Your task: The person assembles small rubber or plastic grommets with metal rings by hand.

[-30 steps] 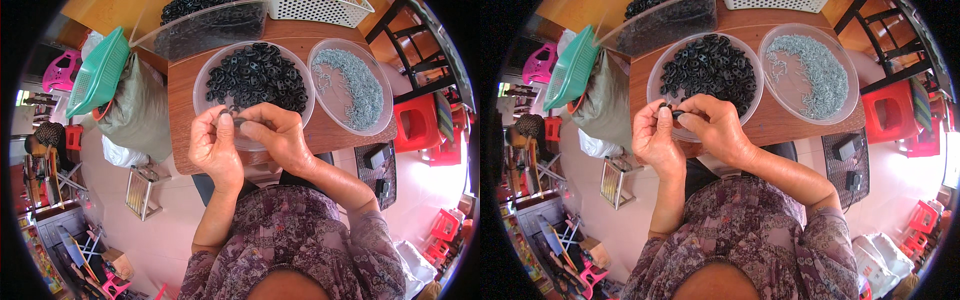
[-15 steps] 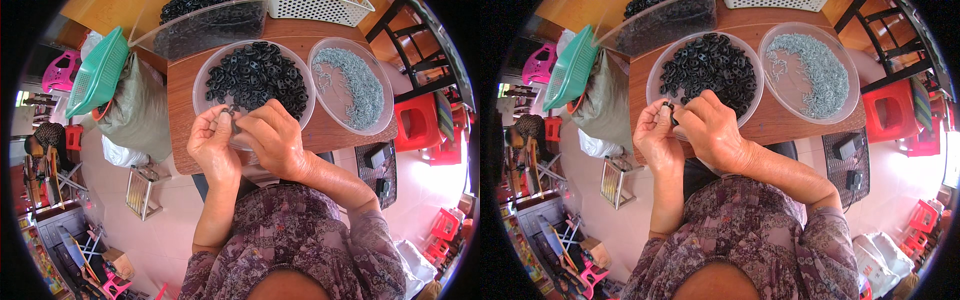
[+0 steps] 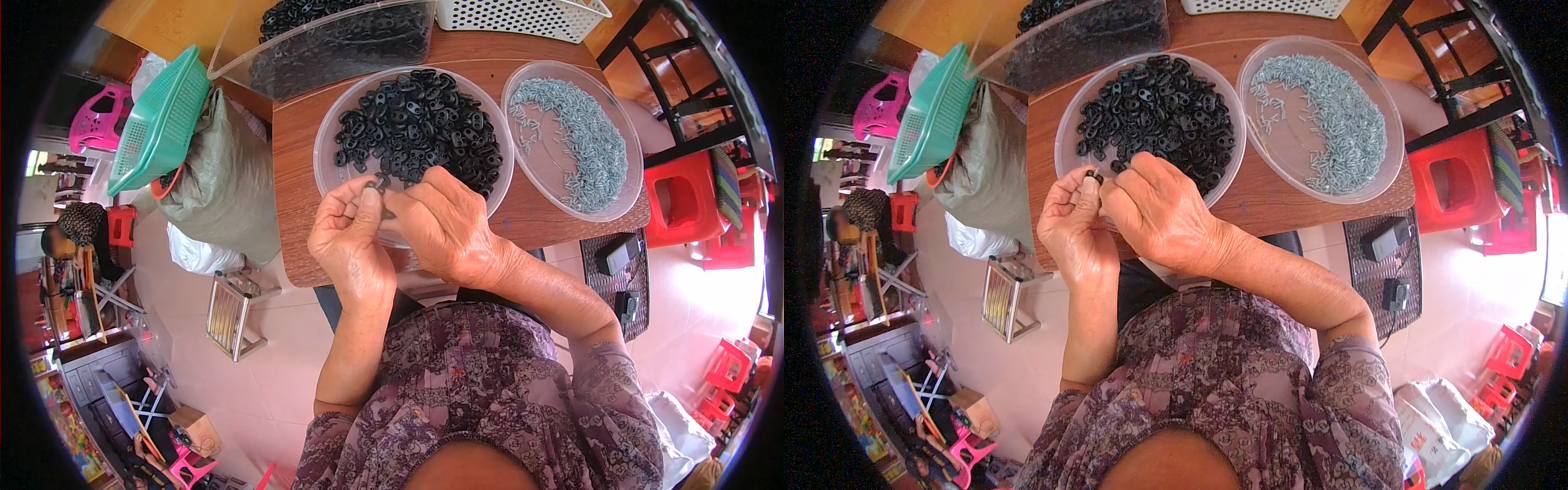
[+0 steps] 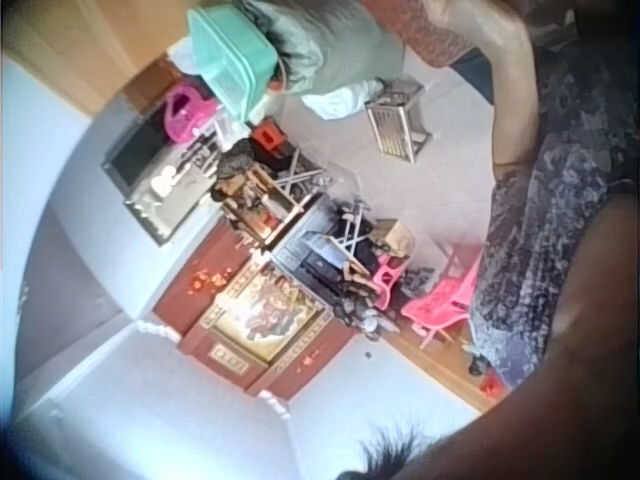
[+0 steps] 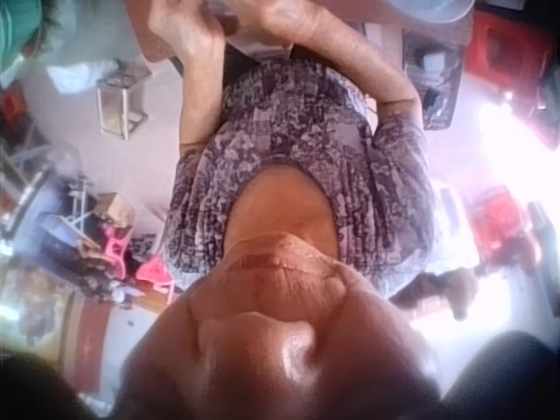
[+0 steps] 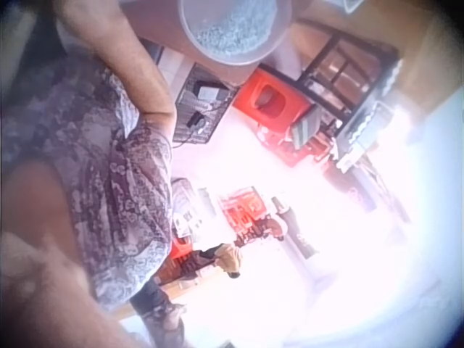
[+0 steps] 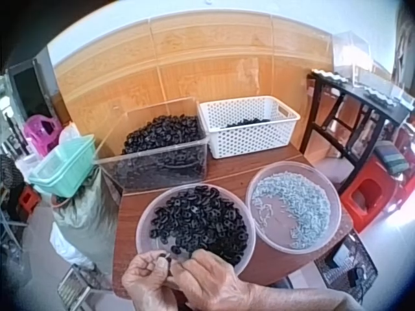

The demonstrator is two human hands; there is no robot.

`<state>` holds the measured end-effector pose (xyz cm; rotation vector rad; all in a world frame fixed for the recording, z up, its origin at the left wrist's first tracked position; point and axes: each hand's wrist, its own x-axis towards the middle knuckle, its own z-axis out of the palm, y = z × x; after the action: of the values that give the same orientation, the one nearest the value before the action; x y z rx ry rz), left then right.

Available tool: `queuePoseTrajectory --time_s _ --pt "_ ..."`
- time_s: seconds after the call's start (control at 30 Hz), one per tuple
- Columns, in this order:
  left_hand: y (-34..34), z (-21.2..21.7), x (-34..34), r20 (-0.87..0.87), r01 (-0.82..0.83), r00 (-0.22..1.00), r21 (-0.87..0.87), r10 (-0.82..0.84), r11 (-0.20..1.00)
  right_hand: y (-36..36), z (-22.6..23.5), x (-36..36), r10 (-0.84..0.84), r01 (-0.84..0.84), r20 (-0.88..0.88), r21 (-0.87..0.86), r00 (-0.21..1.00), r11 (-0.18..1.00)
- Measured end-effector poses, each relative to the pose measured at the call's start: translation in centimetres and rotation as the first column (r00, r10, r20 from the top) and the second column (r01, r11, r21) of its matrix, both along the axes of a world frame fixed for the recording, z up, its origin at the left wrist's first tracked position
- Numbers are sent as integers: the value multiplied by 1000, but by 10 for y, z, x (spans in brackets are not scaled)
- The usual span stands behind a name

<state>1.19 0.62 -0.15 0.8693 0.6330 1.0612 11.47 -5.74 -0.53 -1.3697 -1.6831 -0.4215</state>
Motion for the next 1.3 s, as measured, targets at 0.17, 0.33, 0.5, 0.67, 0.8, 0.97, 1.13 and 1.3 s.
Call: queuePoseTrajectory --time_s 0.17,0.33,0.5,0.67,0.8,0.97,1.13,1.3 --pt "-4 4 1 4 -6 1000 -5 6 1000 0 -3 -1 -23 24 -121 4 992 1000" --pt "-2 4 -4 -36 43 998 25 -42 999 -12 17 2 -108 -254 -845 -276 524 927" --pt "-6 7 -4 -92 37 995 76 -30 996 -8 20 13 -57 -410 -962 -166 266 897" --pt "-10 14 -5 -166 31 986 107 -13 994 -8 17 18 -142 -468 -983 -182 120 865" --pt "-9 11 -9 -148 63 988 121 -45 991 -8 18 19 -173 -481 -983 -181 60 858" --pt "-16 12 -8 -206 64 978 141 -34 988 -10 12 18 -149 -477 -988 -115 -33 871" --pt "-17 11 -8 -217 47 976 179 -7 983 -9 9 20 -144 -489 -988 -101 -51 867" --pt "-19 10 -7 -303 21 951 252 58 968 -9 8 19 -141 -487 -989 -103 -41 867"
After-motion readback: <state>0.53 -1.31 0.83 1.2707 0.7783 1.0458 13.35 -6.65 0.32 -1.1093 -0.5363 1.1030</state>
